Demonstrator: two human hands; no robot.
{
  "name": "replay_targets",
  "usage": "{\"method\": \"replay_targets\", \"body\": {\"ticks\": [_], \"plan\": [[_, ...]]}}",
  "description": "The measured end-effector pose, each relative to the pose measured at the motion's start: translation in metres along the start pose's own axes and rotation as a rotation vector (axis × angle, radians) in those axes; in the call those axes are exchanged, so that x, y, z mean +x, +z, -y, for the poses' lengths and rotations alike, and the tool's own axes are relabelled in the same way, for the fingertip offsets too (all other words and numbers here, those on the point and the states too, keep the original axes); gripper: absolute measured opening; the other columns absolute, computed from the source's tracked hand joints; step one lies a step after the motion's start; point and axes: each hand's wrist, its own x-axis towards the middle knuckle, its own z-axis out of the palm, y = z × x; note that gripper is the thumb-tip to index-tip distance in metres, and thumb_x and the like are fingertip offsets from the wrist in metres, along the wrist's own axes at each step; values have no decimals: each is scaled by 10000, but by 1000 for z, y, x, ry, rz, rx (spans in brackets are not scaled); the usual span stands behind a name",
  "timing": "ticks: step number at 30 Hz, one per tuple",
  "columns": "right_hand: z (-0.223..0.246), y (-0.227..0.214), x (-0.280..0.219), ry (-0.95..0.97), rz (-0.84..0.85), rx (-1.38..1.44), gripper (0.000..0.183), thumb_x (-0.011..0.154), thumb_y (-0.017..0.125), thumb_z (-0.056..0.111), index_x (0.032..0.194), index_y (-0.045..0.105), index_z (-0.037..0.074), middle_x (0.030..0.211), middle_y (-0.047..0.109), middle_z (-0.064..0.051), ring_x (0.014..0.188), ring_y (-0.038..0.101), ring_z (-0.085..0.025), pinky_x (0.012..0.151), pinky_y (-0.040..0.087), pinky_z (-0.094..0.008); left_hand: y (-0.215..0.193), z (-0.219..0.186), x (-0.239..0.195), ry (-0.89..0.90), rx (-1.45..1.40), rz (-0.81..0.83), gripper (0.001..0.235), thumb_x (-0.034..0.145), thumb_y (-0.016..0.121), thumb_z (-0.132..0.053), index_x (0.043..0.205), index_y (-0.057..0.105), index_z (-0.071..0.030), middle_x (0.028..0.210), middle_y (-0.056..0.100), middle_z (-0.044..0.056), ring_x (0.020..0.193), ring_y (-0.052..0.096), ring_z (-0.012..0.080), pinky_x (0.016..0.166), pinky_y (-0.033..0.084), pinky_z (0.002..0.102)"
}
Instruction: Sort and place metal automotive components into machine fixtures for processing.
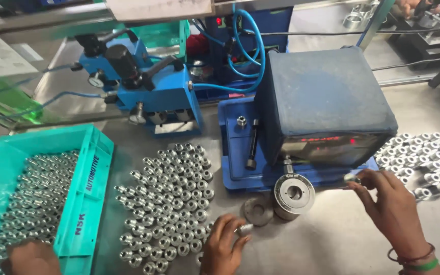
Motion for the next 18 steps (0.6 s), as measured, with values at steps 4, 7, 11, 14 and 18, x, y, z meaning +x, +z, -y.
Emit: {"method": "replay_targets", "body": {"ticks": [4,7,11,14,18], "plan": [[-105,45,-50,89,47,-207,256,908,737,314,1032,710,91,889,672,-75,820,657,-275,711,524,-405,18,-66,63,120,-91,34,369,829,817,-114,1157,658,-55,1178,627,140,1076,659,365,891,548,434],[-146,67,-70,185,39,-248,269,929,727,341,1066,718,110,954,694,-68,855,676,-270,764,541,-414,39,-77,96,176,-38,149,347,850,792,-141,1169,666,-93,1189,644,94,1071,668,304,883,540,418],[-137,52,-60,229,-29,-248,299,949,733,353,1123,712,110,1002,693,-71,872,685,-240,787,544,-404,61,-73,116,238,74,244,343,876,760,-115,1201,653,-79,1177,618,104,1086,633,311,904,523,434],[-116,41,-46,198,-70,-189,288,950,730,324,1141,715,109,1045,691,-72,900,687,-231,791,544,-395,70,-70,122,290,172,281,362,852,731,-58,1205,652,-68,1180,609,109,1098,630,311,907,529,431],[-90,36,-33,118,-66,-91,258,931,736,258,1133,716,100,1066,685,-70,890,681,-221,777,544,-377,74,-64,120,344,274,308,437,789,682,37,1213,660,-66,1198,613,107,1110,632,305,934,536,415]]}}
